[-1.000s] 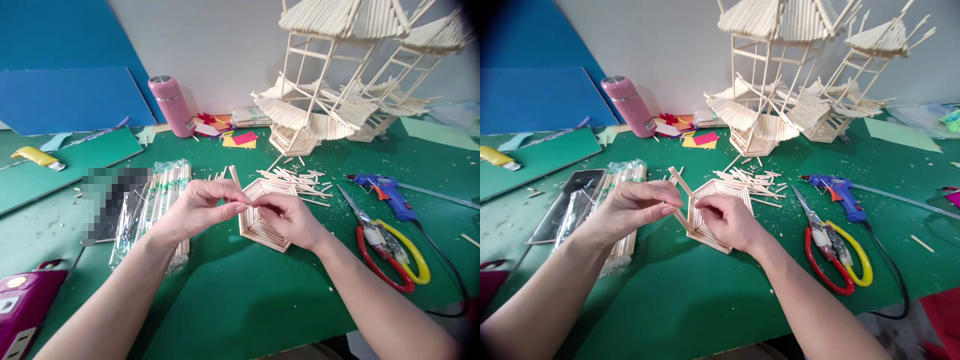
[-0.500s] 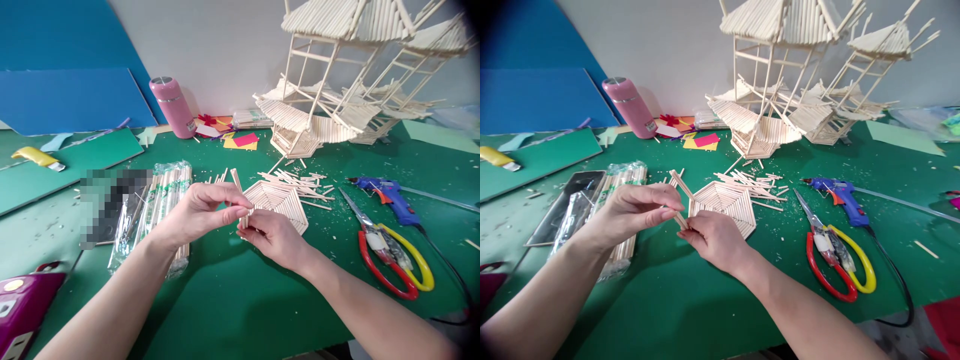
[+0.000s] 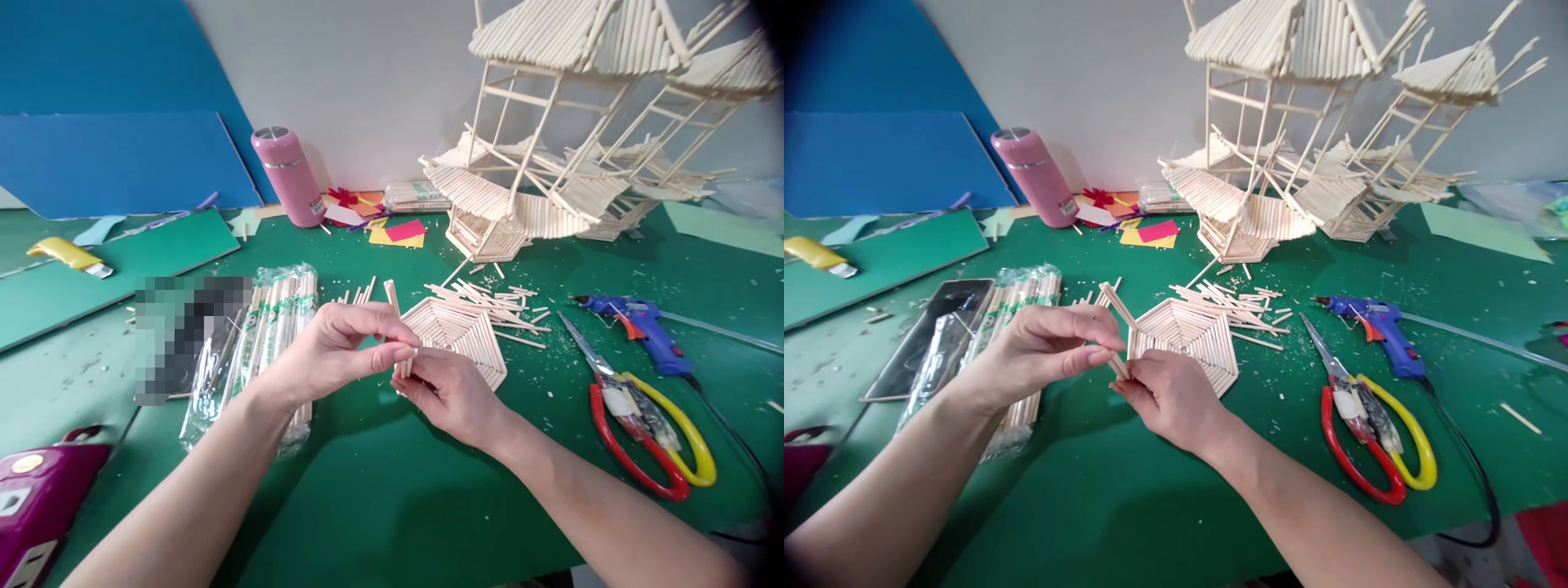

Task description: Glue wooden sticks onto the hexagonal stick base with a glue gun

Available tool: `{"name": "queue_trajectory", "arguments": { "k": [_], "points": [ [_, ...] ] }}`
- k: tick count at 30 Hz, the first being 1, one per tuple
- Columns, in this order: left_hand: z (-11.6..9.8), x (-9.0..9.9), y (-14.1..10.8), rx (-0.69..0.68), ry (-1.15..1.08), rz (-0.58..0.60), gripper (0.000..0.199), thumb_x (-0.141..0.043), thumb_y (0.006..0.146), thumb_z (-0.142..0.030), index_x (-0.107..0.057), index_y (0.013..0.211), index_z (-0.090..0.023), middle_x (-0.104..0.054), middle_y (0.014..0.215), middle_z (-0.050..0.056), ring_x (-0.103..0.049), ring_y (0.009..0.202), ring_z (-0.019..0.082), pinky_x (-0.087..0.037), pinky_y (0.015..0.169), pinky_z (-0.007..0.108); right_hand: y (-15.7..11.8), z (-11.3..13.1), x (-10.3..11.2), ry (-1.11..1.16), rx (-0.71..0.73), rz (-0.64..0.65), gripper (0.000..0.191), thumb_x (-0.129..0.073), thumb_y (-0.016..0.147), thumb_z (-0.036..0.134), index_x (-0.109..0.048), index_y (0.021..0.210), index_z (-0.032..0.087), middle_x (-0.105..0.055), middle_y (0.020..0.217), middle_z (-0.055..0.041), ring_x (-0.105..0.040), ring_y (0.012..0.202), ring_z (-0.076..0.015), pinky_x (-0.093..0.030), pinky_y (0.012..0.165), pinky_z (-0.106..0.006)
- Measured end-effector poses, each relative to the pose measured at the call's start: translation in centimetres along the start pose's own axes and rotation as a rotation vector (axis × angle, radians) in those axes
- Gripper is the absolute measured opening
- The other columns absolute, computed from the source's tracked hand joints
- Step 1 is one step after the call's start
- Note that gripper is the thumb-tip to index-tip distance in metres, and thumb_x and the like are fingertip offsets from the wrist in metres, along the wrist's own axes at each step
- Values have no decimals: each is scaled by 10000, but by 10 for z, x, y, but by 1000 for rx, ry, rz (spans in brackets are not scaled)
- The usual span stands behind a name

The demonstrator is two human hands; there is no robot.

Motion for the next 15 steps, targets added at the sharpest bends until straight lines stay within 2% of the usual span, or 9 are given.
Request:
{"name": "queue_trajectory", "arguments": {
  "k": [15],
  "points": [
    [-2, -5, 0, 1, 0, 9, 130, -624, 747, -119, -704, 844, -153, -631, 702, 44, -549, 619, 124, -455, 606, 260, 0, 2, 3, -8, -86, 55, 153, -500, 842, 253, -554, 719, 179, -601, 700, -6, -558, 638, -120, -409, 579, -229]
  ]
}}
Point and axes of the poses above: each hand's wrist, its own y-axis towards the middle knuckle, its own x-axis out of the back of the hand, z = x × y, the point moved 6 cm from there along y, towards the middle knuckle
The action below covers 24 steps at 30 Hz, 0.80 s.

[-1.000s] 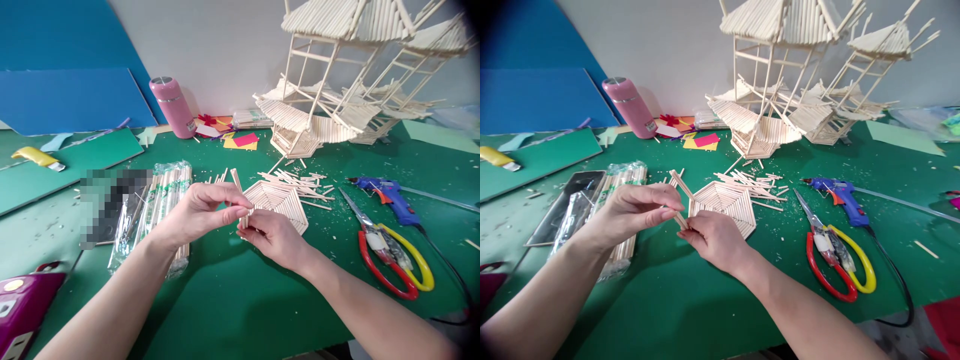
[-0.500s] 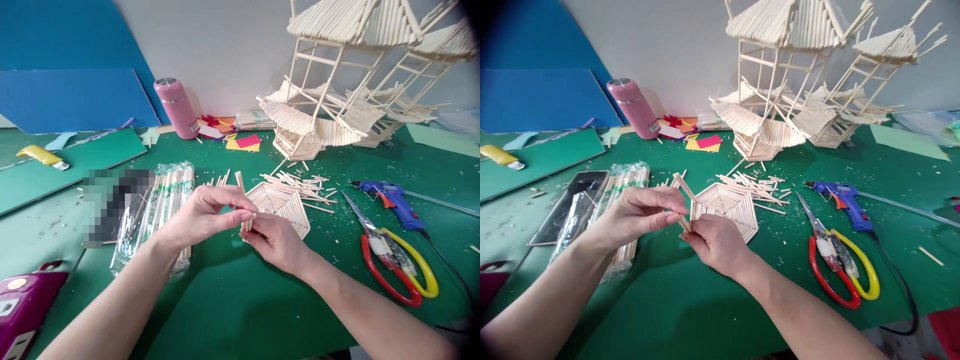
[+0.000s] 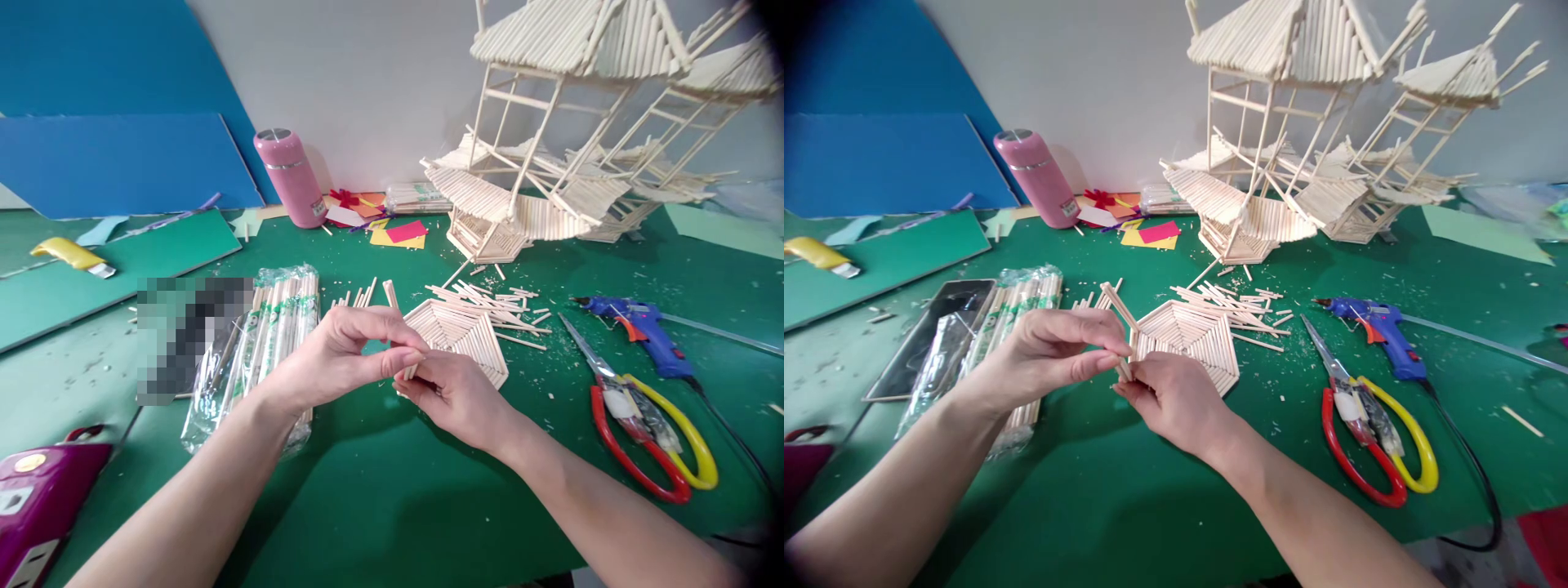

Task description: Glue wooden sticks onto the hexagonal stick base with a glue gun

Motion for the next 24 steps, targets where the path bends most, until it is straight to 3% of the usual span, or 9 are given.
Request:
{"name": "queue_trajectory", "arguments": {
  "k": [24],
  "points": [
    [3, 2, -1, 3, -6, -12, 122, -633, 750, -165, -708, 846, -167, -638, 694, 40, -560, 622, 122, -467, 616, 255, 1, -1, 0, 9, 7, -3, 140, -508, 836, 245, -557, 721, 181, -605, 704, -3, -559, 644, -121, -405, 583, -229]
  ]
}}
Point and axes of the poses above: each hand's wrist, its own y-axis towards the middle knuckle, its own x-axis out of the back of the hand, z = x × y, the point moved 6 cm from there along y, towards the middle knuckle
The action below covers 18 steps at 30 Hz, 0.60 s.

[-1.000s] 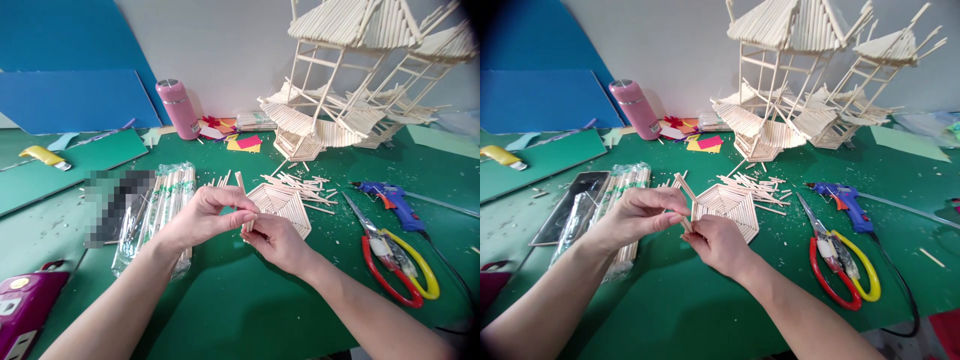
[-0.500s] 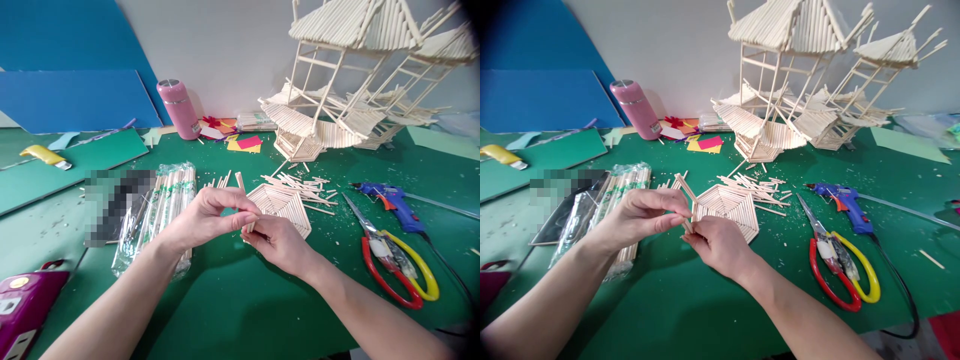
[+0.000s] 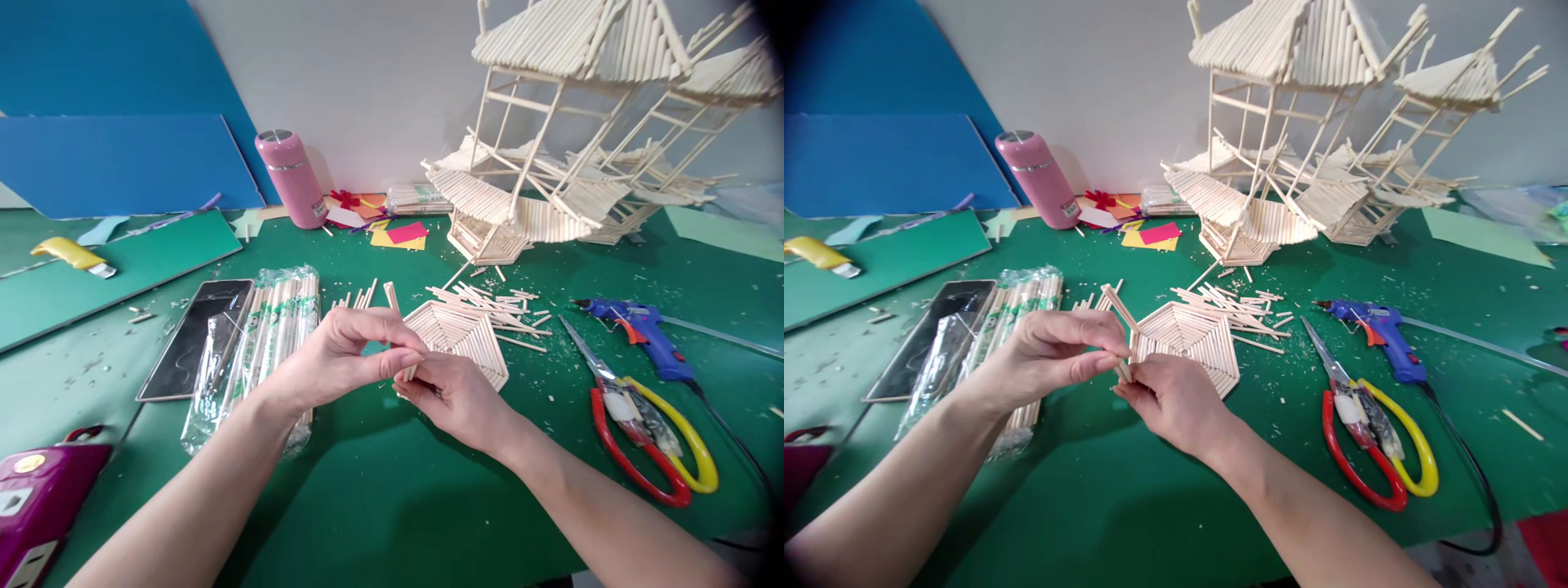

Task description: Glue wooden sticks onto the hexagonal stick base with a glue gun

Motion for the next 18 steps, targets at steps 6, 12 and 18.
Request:
{"name": "queue_trajectory", "arguments": {
  "k": [6, 12, 18],
  "points": [
    [0, 0, 0, 5, -2, 15, 126, -622, 758, -154, -706, 851, -167, -627, 707, 43, -557, 620, 121, -467, 604, 253, 0, -1, 0, 6, -6, -1, 148, -504, 841, 260, -560, 730, 180, -607, 708, -8, -559, 641, -121, -406, 580, -230],
    [0, 1, -1, -4, 11, 12, 118, -627, 757, -183, -705, 845, -169, -634, 705, 40, -567, 616, 123, -471, 615, 260, 0, 0, -1, 7, -6, 0, 148, -507, 840, 257, -558, 727, 177, -604, 697, -5, -553, 629, -117, -404, 581, -229],
    [0, 0, 0, -8, 21, 9, 112, -623, 760, -173, -702, 837, -160, -635, 698, 42, -561, 616, 120, -473, 631, 261, 0, 0, 0, 10, -8, 0, 152, -503, 842, 265, -551, 724, 182, -599, 694, -3, -551, 629, -118, -405, 581, -231]
  ]
}}
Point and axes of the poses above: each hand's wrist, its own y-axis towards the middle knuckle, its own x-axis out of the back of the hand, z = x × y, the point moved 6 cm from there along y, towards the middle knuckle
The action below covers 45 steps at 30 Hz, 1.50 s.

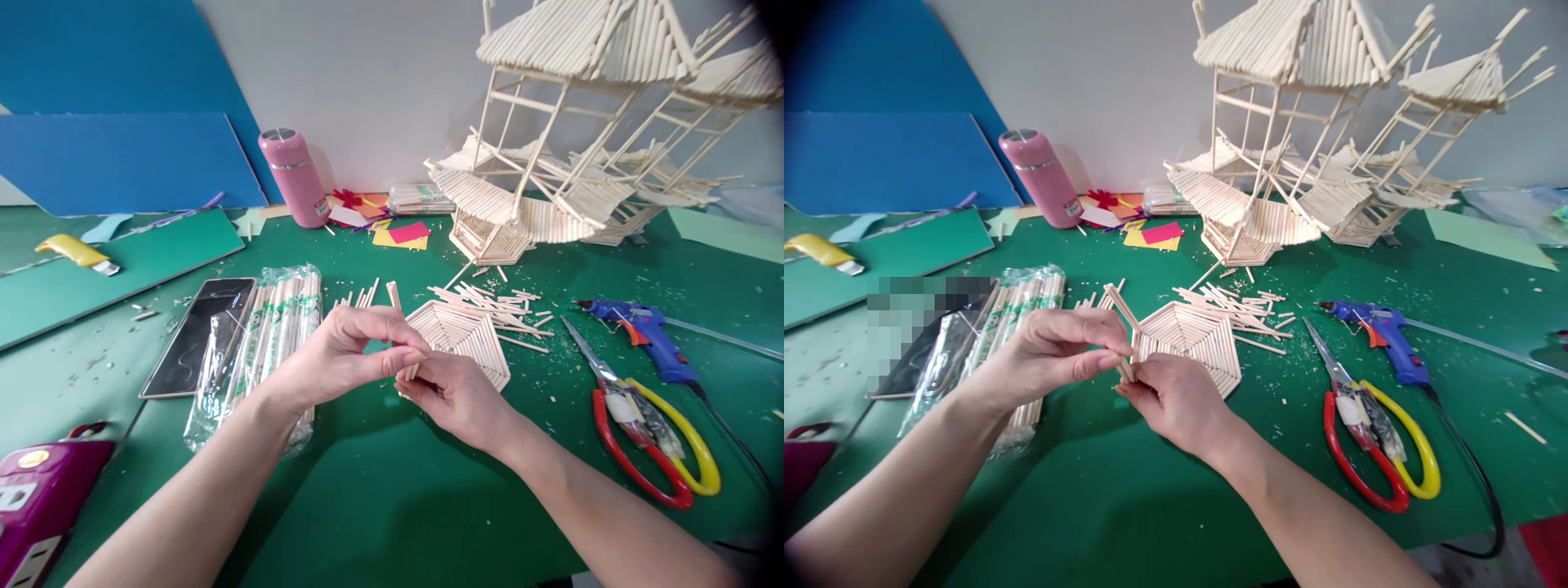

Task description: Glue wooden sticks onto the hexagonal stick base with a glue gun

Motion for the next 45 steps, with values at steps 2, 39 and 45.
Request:
{"name": "queue_trajectory", "arguments": {
  "k": [2, 39, 45],
  "points": [
    [0, 0, 0, 1, 9, -1, 112, -622, 761, -179, -702, 837, -160, -640, 700, 45, -559, 616, 121, -474, 640, 265, 0, 0, 0, 1, 1, 4, 153, -498, 844, 270, -551, 727, 187, -599, 700, -2, -553, 635, -120, -407, 585, -231],
    [-2, 0, -3, 9, 27, -20, 107, -616, 756, -189, -689, 808, -131, -661, 747, 55, -577, 703, 129, -473, 646, 245, -3, 1, -3, -5, 28, -17, 170, -480, 847, 271, -563, 720, 195, -594, 660, 2, -543, 614, -125, -408, 554, -240],
    [-3, 0, -3, 14, 48, -16, 108, -613, 759, -186, -686, 807, -121, -651, 736, 55, -566, 688, 124, -465, 640, 245, -3, 1, -2, -5, 47, -46, 160, -495, 840, 251, -574, 712, 196, -608, 668, 3, -551, 615, -120, -403, 545, -230]
  ]
}}
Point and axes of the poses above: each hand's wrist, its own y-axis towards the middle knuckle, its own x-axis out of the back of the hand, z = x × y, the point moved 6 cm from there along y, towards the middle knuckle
